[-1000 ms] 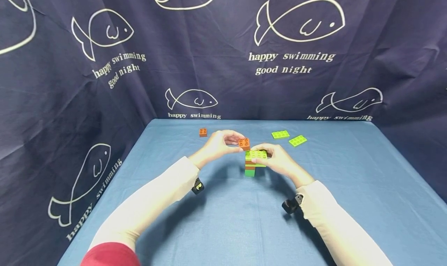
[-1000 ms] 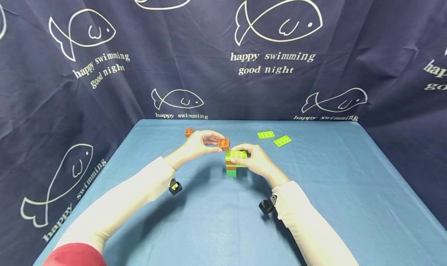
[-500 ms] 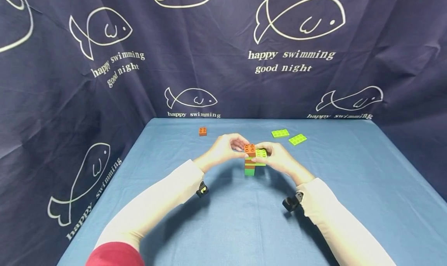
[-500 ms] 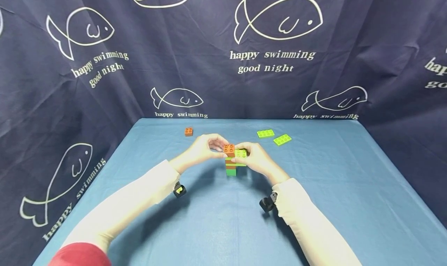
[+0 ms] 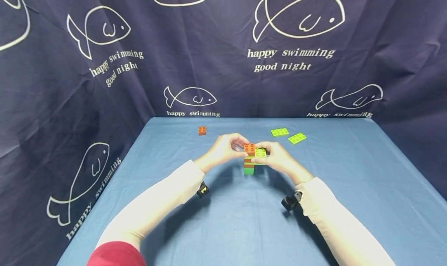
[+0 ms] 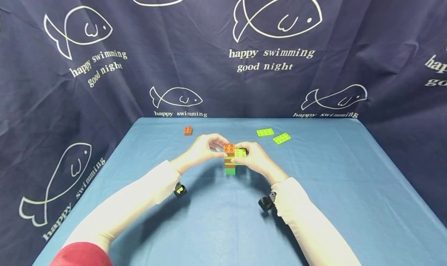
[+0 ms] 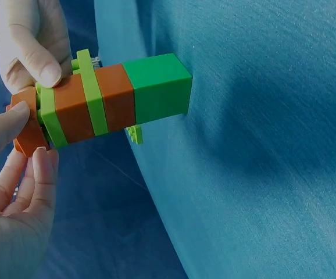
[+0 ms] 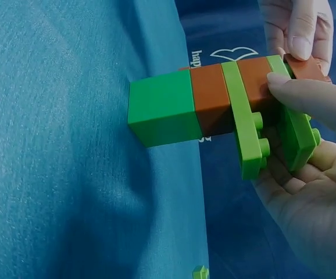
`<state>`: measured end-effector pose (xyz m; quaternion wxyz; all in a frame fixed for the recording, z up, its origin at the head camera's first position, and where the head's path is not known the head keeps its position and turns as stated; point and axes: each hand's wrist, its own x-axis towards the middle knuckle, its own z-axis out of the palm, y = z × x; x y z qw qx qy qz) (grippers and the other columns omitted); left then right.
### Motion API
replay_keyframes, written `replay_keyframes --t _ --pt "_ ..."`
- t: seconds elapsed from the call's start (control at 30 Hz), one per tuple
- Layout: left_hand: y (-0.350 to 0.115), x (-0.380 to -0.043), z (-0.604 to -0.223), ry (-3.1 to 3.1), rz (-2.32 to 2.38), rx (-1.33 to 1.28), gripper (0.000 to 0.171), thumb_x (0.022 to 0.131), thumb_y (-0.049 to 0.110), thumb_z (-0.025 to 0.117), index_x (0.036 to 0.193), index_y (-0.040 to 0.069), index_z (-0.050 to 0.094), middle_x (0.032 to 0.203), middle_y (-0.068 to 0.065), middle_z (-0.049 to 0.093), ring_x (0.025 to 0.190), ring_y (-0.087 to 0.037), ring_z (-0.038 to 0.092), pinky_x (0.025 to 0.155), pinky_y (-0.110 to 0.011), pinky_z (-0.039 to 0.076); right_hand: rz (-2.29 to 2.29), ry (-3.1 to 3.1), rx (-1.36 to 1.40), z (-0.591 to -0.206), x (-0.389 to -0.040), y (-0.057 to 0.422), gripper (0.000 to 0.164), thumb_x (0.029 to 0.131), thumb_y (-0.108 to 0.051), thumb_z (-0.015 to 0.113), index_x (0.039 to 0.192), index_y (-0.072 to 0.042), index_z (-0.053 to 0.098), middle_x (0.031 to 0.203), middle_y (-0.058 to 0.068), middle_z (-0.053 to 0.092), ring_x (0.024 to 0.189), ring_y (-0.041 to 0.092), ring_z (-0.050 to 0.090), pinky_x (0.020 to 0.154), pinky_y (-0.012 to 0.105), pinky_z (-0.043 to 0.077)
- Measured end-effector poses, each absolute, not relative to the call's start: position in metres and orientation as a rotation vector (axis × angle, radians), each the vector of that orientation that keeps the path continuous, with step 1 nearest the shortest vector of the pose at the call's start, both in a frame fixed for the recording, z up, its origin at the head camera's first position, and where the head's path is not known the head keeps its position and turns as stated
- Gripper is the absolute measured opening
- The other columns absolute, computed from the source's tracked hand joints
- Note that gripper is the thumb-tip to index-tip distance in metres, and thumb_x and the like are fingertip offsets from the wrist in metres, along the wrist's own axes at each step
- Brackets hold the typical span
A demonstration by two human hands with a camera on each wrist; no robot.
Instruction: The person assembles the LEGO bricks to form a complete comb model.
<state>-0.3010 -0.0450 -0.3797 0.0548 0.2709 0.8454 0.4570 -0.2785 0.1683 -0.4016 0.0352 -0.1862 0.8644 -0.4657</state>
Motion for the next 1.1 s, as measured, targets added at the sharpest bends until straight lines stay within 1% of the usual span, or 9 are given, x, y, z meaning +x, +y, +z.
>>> replay_keyframes --t 0.17,0.33,0.43,0.57,0.73,0.83,1.1 --pt "-0.044 -0.301 -0.377 2.612 1.316 0.875 0.033 0.076 0.007 0.082 0.106 0.007 0.068 0.1 -0.008 0.072 0.088 -0.015 0.069 0.079 -0.019 0.056 -1.457 2.638 -0.596 -0.4 -0.278 0.168 0.045 0.08 -0.016 0.079 0.119 0.001 0.065 0.103 0.015 0.07 0.079 0.011 0.06 0.069 0.022 0.05" --pt "-0.042 -0.302 -0.375 2.663 1.234 0.918 0.031 0.076 0.006 0.082 0.104 0.005 0.068 0.1 -0.008 0.071 0.091 -0.017 0.069 0.081 -0.016 0.055 -1.62 2.555 -0.617 -0.398 -0.277 0.168 0.04 0.082 -0.017 0.078 0.118 -0.003 0.066 0.113 0.014 0.069 0.097 0.016 0.064 0.083 0.022 0.051" --pt "-0.042 -0.302 -0.374 2.671 1.227 0.935 0.031 0.076 0.005 0.081 0.104 0.004 0.068 0.101 -0.01 0.071 0.092 -0.019 0.069 0.08 -0.014 0.054 -1.694 2.515 -0.607 -0.396 -0.277 0.167 0.038 0.084 -0.017 0.076 0.118 -0.004 0.067 0.115 0.014 0.069 0.105 0.018 0.064 0.086 0.022 0.051" --pt "-0.042 -0.302 -0.375 2.68 1.231 0.938 0.03 0.076 0.005 0.082 0.103 0.004 0.069 0.1 -0.009 0.071 0.092 -0.019 0.069 0.079 -0.013 0.054 -1.689 2.529 -0.603 -0.393 -0.276 0.167 0.036 0.085 -0.016 0.075 0.118 -0.002 0.067 0.116 0.015 0.069 0.106 0.02 0.063 0.086 0.021 0.052" --pt "-0.042 -0.303 -0.376 2.685 1.254 0.919 0.031 0.075 0.006 0.082 0.103 0.005 0.069 0.099 -0.008 0.072 0.091 -0.018 0.07 0.079 -0.013 0.054 -1.654 2.563 -0.575 -0.391 -0.278 0.168 0.036 0.084 -0.019 0.076 0.116 -0.005 0.069 0.116 0.011 0.07 0.108 0.019 0.064 0.088 0.022 0.053" --pt "-0.042 -0.303 -0.376 2.687 1.266 0.918 0.031 0.075 0.006 0.083 0.103 0.005 0.07 0.099 -0.009 0.072 0.091 -0.018 0.07 0.079 -0.013 0.054 -1.657 2.569 -0.556 -0.392 -0.278 0.167 0.036 0.084 -0.021 0.077 0.116 -0.007 0.07 0.116 0.01 0.07 0.107 0.017 0.064 0.086 0.02 0.053" --pt "-0.042 -0.303 -0.378 2.687 1.262 0.909 0.03 0.075 0.008 0.083 0.103 0.006 0.071 0.1 -0.007 0.071 0.09 -0.016 0.069 0.079 -0.013 0.054 -1.682 2.559 -0.57 -0.395 -0.276 0.168 0.035 0.086 -0.017 0.074 0.117 -0.002 0.069 0.114 0.016 0.07 0.099 0.011 0.067 0.082 0.015 0.052"
